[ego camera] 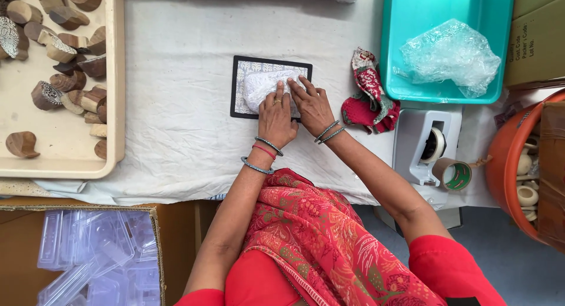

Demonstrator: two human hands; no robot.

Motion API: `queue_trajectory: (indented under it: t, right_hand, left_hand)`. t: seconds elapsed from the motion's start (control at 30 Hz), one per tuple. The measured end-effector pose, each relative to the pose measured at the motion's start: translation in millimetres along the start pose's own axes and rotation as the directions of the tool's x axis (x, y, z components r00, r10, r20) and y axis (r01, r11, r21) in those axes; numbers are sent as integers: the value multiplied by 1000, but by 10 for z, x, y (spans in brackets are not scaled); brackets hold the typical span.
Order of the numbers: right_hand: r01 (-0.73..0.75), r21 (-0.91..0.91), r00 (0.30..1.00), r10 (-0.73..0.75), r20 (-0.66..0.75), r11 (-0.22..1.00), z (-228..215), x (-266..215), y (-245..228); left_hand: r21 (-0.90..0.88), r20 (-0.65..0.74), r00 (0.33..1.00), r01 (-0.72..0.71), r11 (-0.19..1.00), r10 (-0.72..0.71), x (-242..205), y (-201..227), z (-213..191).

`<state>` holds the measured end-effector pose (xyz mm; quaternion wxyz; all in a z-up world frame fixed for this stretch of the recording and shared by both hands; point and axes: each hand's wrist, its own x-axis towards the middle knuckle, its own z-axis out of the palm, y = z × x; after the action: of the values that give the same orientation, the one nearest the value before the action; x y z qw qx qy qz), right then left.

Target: The person wraps a small rectangular object in bubble wrap on a table. They fold the wrap around the item and secure it with pieces of clear tape. The person then places the wrapped item into a clear plastic container.

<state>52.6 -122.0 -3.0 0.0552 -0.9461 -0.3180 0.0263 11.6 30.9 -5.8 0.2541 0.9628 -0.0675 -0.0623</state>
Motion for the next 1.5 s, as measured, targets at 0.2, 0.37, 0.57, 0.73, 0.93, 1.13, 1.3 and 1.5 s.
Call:
queue_trajectory:
  t: [0.2,0.37,0.57,0.73,0.93,1.13,1.3,1.5]
  right_hand:
    - [-27,-5,996,27,83,1000,-160,146,-1]
    - [37,26,998,-38,41,999,-3,205,226]
    - [92,45,991,-96,91,995,10,313,223]
    - [-3,130,997,-8,82,991,-60,447,83]
    - [-207,225,961,155,231,952,-276,704,-77]
    - [-116,-40,974,121,191,992,120,997,-362]
    - [-91,-49,974,100,204,995,93,1032,-266]
    - [-163,780,972,234,22,604,-1074,-257,598]
  left_hand:
    - [66,-64,997,-32,997,36,-58,76,-69]
    - [99,-27,999,-44,994,47,-71,109,-134]
    - [131,-56,997,-46,990,54,-95,71,-8]
    - [37,-91,994,-52,998,55,-95,-3,24]
    - [138,-113,986,-104,985,120,-64,81,-18]
    - [-126,-112,993,29,992,-43,46,-101,587]
    - [-469,-190,968,55,881,-162,49,76,251]
    - [196,-118,993,15,980,8,56,104,142]
